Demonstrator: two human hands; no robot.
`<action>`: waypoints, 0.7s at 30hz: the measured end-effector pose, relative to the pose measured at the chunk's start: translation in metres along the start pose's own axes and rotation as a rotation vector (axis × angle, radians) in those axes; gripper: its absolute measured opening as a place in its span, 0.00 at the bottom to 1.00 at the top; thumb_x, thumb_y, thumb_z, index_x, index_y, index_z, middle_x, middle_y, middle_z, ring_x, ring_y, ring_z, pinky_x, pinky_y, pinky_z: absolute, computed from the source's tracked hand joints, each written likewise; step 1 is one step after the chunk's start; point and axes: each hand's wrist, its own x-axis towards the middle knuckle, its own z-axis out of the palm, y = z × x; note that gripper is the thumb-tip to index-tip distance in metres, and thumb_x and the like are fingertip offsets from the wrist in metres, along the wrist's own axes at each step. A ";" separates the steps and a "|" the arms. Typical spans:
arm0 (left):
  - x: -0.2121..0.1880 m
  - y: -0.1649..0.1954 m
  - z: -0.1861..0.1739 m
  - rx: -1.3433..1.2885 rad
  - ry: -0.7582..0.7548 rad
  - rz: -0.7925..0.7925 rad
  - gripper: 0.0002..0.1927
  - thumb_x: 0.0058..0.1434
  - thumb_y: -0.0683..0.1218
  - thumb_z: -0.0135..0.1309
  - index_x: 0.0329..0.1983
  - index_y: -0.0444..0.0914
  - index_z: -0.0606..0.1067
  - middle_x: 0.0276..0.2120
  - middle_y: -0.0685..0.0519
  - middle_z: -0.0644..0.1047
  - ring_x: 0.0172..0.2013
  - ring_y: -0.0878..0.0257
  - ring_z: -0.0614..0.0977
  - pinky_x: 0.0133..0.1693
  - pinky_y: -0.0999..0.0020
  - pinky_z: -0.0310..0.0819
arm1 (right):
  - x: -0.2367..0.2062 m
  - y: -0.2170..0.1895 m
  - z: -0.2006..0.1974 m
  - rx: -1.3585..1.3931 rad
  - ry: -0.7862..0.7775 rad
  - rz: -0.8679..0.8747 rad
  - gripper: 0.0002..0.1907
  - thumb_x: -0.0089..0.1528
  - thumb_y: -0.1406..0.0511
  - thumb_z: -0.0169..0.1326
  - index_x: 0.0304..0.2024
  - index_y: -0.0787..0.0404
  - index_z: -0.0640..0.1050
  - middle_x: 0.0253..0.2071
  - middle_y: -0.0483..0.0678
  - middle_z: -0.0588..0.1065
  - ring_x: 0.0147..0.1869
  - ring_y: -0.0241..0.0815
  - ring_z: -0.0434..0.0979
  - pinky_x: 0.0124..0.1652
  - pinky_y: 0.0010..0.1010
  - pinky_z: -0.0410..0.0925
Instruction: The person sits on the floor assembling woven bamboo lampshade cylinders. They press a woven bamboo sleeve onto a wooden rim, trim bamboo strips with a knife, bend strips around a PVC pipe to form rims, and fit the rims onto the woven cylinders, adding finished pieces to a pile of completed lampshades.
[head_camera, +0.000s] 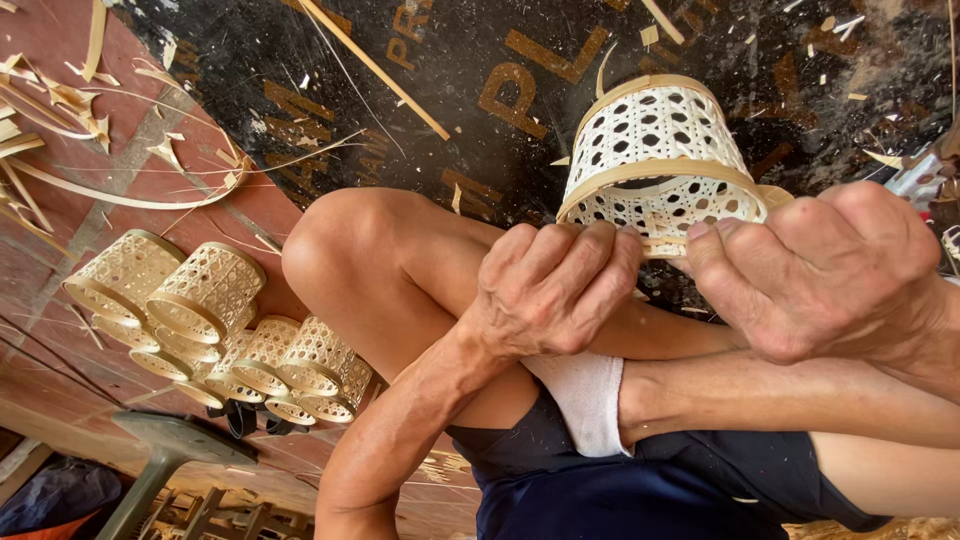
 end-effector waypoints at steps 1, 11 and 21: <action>0.000 0.000 -0.001 0.001 -0.012 -0.007 0.13 0.63 0.38 0.61 0.50 0.31 0.78 0.41 0.50 0.77 0.37 0.63 0.76 0.33 0.69 0.64 | 0.000 0.000 0.000 0.001 0.012 0.013 0.08 0.58 0.64 0.59 0.34 0.61 0.85 0.21 0.38 0.67 0.28 0.36 0.63 0.31 0.29 0.56; 0.004 0.002 0.001 -0.034 -0.005 -0.008 0.12 0.61 0.37 0.61 0.48 0.31 0.78 0.38 0.52 0.77 0.33 0.63 0.74 0.32 0.69 0.65 | 0.003 0.007 0.001 0.131 0.070 0.038 0.06 0.54 0.65 0.62 0.30 0.62 0.82 0.21 0.40 0.66 0.27 0.36 0.66 0.27 0.27 0.58; 0.005 0.006 0.000 -0.083 -0.081 -0.032 0.17 0.62 0.41 0.61 0.53 0.31 0.78 0.33 0.56 0.73 0.31 0.64 0.71 0.32 0.68 0.61 | -0.005 0.005 -0.002 0.135 0.026 0.016 0.09 0.53 0.65 0.63 0.35 0.63 0.84 0.23 0.38 0.66 0.30 0.37 0.66 0.30 0.28 0.61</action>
